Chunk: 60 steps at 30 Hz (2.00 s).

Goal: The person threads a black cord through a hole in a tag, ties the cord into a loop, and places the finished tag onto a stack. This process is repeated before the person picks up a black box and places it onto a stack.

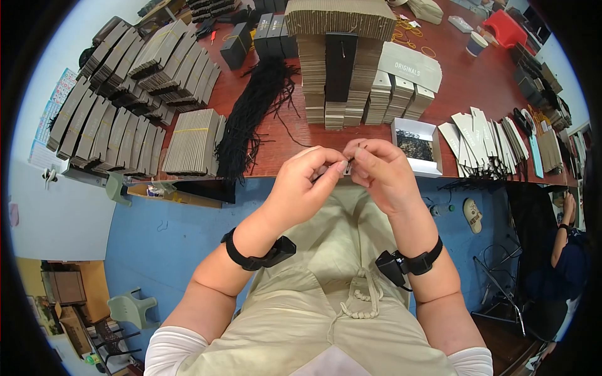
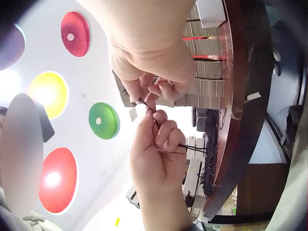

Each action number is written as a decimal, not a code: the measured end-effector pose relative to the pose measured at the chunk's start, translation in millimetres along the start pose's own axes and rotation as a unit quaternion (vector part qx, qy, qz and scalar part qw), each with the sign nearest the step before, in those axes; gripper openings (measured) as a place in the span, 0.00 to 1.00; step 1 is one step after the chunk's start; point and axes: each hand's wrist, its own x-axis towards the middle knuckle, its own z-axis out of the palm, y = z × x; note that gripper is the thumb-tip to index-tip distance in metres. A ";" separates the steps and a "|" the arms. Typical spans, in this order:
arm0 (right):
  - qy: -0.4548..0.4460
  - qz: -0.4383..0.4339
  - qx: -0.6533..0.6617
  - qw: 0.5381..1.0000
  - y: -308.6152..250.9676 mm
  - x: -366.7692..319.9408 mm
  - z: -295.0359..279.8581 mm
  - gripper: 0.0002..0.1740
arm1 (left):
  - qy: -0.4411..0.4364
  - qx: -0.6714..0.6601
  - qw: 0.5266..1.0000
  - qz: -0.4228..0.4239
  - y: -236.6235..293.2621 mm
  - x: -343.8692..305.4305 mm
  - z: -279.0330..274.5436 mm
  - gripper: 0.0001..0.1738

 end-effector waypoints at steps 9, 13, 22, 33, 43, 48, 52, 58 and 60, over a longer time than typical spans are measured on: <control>-0.015 0.155 0.042 0.987 -6.7 -3.1 -6.4 0.06 | -0.135 0.177 0.970 0.094 18.4 15.0 -35.7 0.03; -0.005 0.169 -0.114 0.979 -5.6 -5.8 5.3 0.06 | -0.155 0.178 0.954 0.184 17.1 25.6 -39.9 0.06; 0.066 0.052 -0.164 0.983 -2.0 -5.0 9.1 0.05 | 0.102 0.268 0.939 0.192 8.7 30.5 -25.1 0.06; 0.096 0.024 -0.158 0.982 2.6 -4.3 9.7 0.05 | 0.110 0.102 0.988 0.027 -2.4 0.4 6.7 0.05; 0.061 0.084 -0.006 0.995 -5.7 -2.3 0.5 0.06 | 0.097 0.115 0.982 0.110 0.2 0.5 5.7 0.09; 0.044 0.080 0.003 0.996 -5.5 -3.1 -3.1 0.07 | 0.043 0.047 0.998 0.022 -6.2 -3.1 2.8 0.13; 0.037 0.062 -0.043 0.996 -4.4 -4.4 -3.1 0.06 | 0.053 0.064 0.994 0.067 -8.1 -4.4 3.3 0.10; 0.072 -0.157 -0.301 0.938 1.0 -10.1 7.8 0.05 | 0.064 0.076 0.993 0.061 -6.3 -5.4 0.6 0.07; 0.094 -0.208 -0.412 0.882 -0.6 -13.6 11.6 0.05 | 0.071 0.093 0.991 0.068 -3.0 -5.7 0.1 0.06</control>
